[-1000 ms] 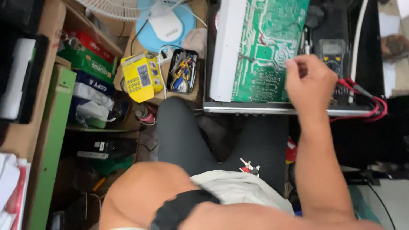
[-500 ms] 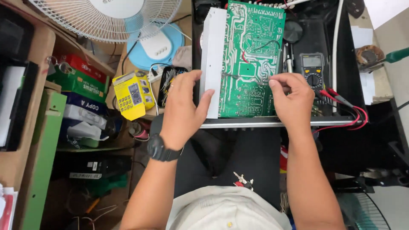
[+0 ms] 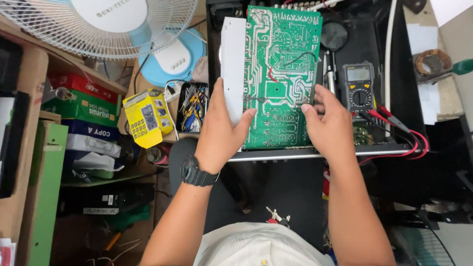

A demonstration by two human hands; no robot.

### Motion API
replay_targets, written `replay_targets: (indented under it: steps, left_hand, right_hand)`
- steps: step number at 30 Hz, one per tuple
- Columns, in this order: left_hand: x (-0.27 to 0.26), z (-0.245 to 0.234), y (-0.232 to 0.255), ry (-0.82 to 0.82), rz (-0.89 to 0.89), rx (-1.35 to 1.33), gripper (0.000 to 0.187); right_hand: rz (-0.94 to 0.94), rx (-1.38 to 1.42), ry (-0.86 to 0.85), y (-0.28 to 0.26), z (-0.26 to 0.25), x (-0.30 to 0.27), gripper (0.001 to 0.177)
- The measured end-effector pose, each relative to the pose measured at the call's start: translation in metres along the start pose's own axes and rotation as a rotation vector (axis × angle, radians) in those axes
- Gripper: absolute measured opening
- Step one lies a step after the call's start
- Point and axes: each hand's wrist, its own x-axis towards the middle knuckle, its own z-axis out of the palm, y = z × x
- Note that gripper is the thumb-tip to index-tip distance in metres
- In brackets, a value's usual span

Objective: The person uses a soldering iron and a desoldering pump to work on a green circuit board. They heat solder joints and use the pump to remove molten solder, then flip the board over to inspect the other side.

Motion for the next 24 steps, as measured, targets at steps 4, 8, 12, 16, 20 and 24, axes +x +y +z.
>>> replay_targets:
  steps: [4,8,12,16,20,24]
  left_hand:
    - [0.004,0.008,-0.002,0.018,-0.01,-0.006,0.097]
    - [0.006,0.007,0.0,0.011,-0.027,-0.01,0.091]
    - [0.007,0.01,0.001,0.016,-0.023,0.026,0.09]
    - [0.01,0.013,-0.001,0.028,-0.011,0.054,0.088]
    - [0.011,0.014,0.001,0.028,-0.005,0.07,0.087]
    - [0.01,0.017,-0.006,0.026,-0.01,0.083,0.086]
  right_hand:
    - [-0.024,-0.014,-0.015,0.001,-0.001,-0.001,0.056]
    - [-0.045,-0.035,-0.023,-0.001,-0.003,0.001,0.058]
    - [-0.048,-0.046,-0.039,0.0,-0.003,0.0,0.066]
    - [-0.038,-0.08,-0.061,-0.001,-0.005,0.0,0.077]
    - [-0.054,-0.095,-0.069,-0.003,-0.005,-0.001,0.083]
    - [-0.063,-0.108,-0.081,0.005,-0.002,0.0,0.085]
